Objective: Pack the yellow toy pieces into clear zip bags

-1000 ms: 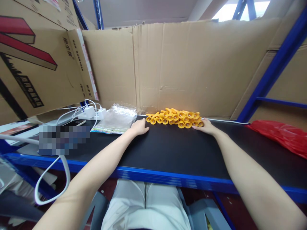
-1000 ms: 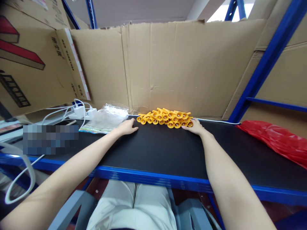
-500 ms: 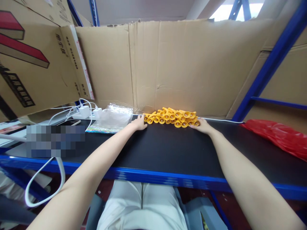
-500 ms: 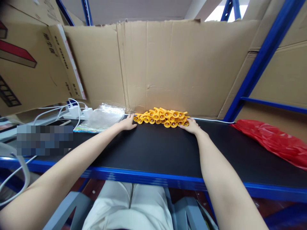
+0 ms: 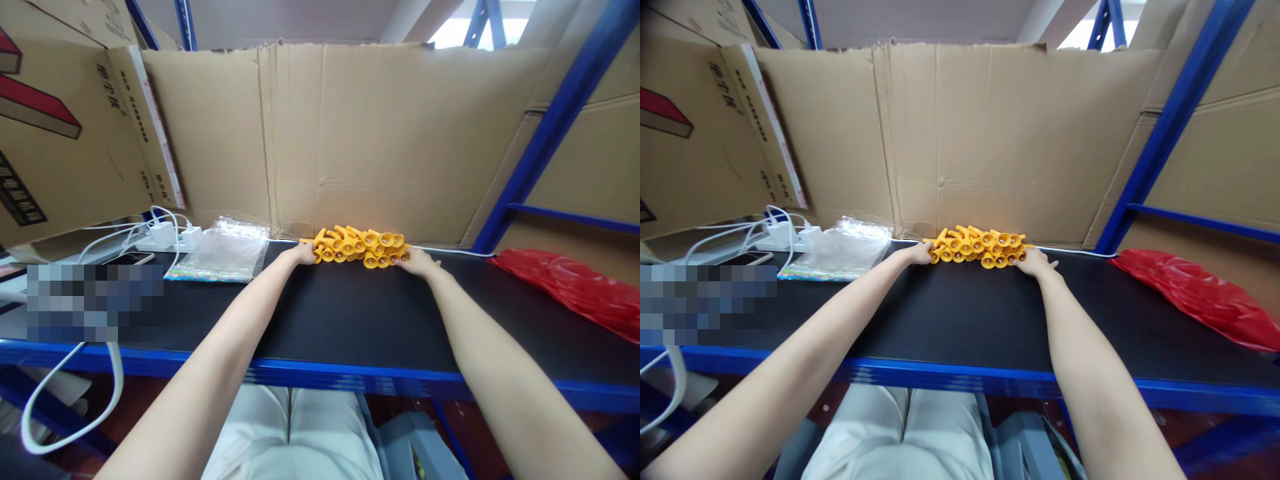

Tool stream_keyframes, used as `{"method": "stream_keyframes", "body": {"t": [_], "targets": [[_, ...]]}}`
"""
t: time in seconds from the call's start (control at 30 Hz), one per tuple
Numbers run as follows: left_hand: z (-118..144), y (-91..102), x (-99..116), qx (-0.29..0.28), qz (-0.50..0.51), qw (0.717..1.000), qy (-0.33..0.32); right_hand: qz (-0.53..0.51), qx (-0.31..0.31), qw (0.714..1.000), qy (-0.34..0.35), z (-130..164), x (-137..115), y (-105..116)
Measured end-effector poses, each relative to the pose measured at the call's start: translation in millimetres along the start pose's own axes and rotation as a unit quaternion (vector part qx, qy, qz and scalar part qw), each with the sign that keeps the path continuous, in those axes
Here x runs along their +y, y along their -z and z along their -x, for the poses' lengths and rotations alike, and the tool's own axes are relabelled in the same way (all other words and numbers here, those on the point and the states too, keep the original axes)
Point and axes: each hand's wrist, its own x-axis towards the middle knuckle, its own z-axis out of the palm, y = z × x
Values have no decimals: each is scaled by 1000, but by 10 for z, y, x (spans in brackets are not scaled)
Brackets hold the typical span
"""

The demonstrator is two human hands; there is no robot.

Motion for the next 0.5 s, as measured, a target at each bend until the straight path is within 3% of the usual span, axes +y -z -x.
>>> {"method": "stream_keyframes", "body": {"t": [0.1,0.33,0.5], "targets": [[-25,-71,153,6,-3,1000,5,17,-39,998,-53,8,1,41],[0,-177,552,-2,0,1000,6,16,-34,991,-131,15,126,86],[-2,-213,605,5,3,1000,-7,-2,-26,990,-137,-10,177,73]]}}
